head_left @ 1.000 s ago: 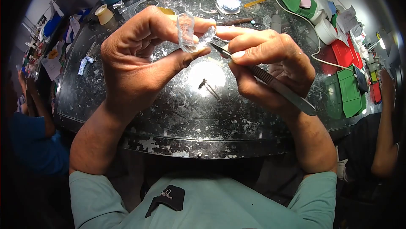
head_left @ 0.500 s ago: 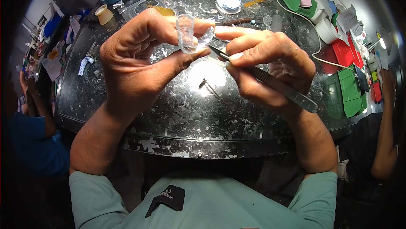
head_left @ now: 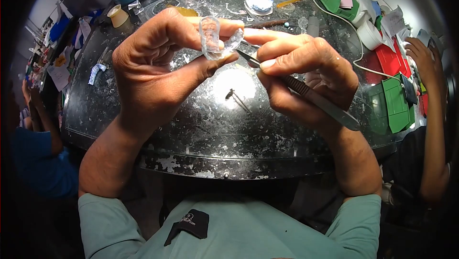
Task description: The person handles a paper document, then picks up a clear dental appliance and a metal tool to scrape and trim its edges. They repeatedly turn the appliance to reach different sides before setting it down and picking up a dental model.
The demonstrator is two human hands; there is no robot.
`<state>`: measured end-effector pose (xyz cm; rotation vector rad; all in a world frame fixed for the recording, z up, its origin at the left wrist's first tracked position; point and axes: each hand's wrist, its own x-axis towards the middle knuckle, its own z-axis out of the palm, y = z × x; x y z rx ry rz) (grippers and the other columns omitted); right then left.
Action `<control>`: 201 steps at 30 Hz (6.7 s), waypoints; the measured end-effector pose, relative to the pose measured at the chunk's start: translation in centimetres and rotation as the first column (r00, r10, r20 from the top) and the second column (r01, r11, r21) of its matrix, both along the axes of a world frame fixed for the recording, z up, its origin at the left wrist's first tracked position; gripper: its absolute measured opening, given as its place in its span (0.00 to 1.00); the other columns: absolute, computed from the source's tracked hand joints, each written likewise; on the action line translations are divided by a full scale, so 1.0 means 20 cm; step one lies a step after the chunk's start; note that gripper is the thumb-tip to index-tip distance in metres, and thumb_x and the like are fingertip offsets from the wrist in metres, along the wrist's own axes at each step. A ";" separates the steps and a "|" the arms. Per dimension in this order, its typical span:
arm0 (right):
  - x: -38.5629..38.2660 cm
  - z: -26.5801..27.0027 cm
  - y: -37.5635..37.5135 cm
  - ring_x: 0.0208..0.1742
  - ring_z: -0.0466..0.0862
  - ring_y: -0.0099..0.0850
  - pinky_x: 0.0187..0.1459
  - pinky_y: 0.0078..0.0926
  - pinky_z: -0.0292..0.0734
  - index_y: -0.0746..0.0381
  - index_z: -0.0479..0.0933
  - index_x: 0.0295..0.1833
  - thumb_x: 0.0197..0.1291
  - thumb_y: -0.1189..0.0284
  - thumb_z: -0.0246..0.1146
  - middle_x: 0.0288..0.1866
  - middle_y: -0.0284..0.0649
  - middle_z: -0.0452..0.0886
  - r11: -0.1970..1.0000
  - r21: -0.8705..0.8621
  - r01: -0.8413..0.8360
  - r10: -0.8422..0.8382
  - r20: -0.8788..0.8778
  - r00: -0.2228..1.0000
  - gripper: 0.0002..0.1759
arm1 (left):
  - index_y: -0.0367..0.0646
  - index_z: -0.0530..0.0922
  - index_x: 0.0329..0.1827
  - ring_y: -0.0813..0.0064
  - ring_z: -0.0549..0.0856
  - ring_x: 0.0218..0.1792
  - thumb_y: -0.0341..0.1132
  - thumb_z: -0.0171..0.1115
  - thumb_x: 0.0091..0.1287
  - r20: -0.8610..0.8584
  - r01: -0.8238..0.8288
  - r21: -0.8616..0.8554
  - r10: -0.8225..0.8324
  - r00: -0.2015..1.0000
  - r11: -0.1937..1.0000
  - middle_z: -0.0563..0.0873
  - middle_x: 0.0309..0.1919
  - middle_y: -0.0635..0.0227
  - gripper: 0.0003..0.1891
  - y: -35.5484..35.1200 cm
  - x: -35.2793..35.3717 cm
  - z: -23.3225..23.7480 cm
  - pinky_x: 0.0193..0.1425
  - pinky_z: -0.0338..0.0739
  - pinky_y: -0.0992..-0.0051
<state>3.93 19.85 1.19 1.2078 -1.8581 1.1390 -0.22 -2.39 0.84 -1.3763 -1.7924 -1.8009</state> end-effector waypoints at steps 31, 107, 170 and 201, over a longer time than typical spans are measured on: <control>0.03 -0.03 0.00 0.60 0.82 0.49 0.64 0.49 0.75 0.68 0.76 0.42 0.54 0.90 0.66 0.43 0.52 0.84 0.984 -0.154 -0.090 0.127 0.251 0.960 0.12 | 0.38 0.77 0.39 0.59 0.86 0.55 0.16 0.69 0.57 0.092 0.023 0.059 -0.028 0.995 0.998 0.86 0.50 0.46 0.12 0.01 0.02 -0.01 0.58 0.84 0.65; 0.01 0.00 0.02 0.51 0.86 0.42 0.58 0.44 0.81 0.69 0.75 0.42 0.47 0.96 0.62 0.39 0.47 0.82 1.000 -0.012 -0.017 0.018 0.100 0.995 0.17 | 0.37 0.76 0.37 0.56 0.85 0.55 0.14 0.67 0.58 0.121 0.033 0.021 -0.035 0.992 0.999 0.87 0.47 0.46 0.11 0.01 0.01 -0.01 0.59 0.83 0.62; 0.07 0.01 -0.05 0.44 0.85 0.33 0.64 0.51 0.71 0.57 0.81 0.39 0.51 0.77 0.76 0.36 0.34 0.84 0.992 0.104 0.076 -0.062 -0.130 0.990 0.12 | 0.39 0.74 0.36 0.65 0.85 0.54 0.22 0.69 0.61 0.365 -0.013 0.072 -0.015 0.931 0.997 0.87 0.47 0.49 0.09 0.08 0.06 -0.02 0.59 0.80 0.68; 0.07 0.02 0.00 0.45 0.81 0.20 0.50 0.17 0.73 0.66 0.80 0.46 0.62 0.73 0.68 0.45 0.37 0.84 0.952 -0.219 0.213 -0.045 0.589 0.807 0.10 | 0.32 0.72 0.67 0.69 0.83 0.55 0.26 0.62 0.62 0.303 0.096 -0.024 -0.084 0.949 0.995 0.84 0.55 0.55 0.27 0.06 0.02 0.04 0.66 0.74 0.68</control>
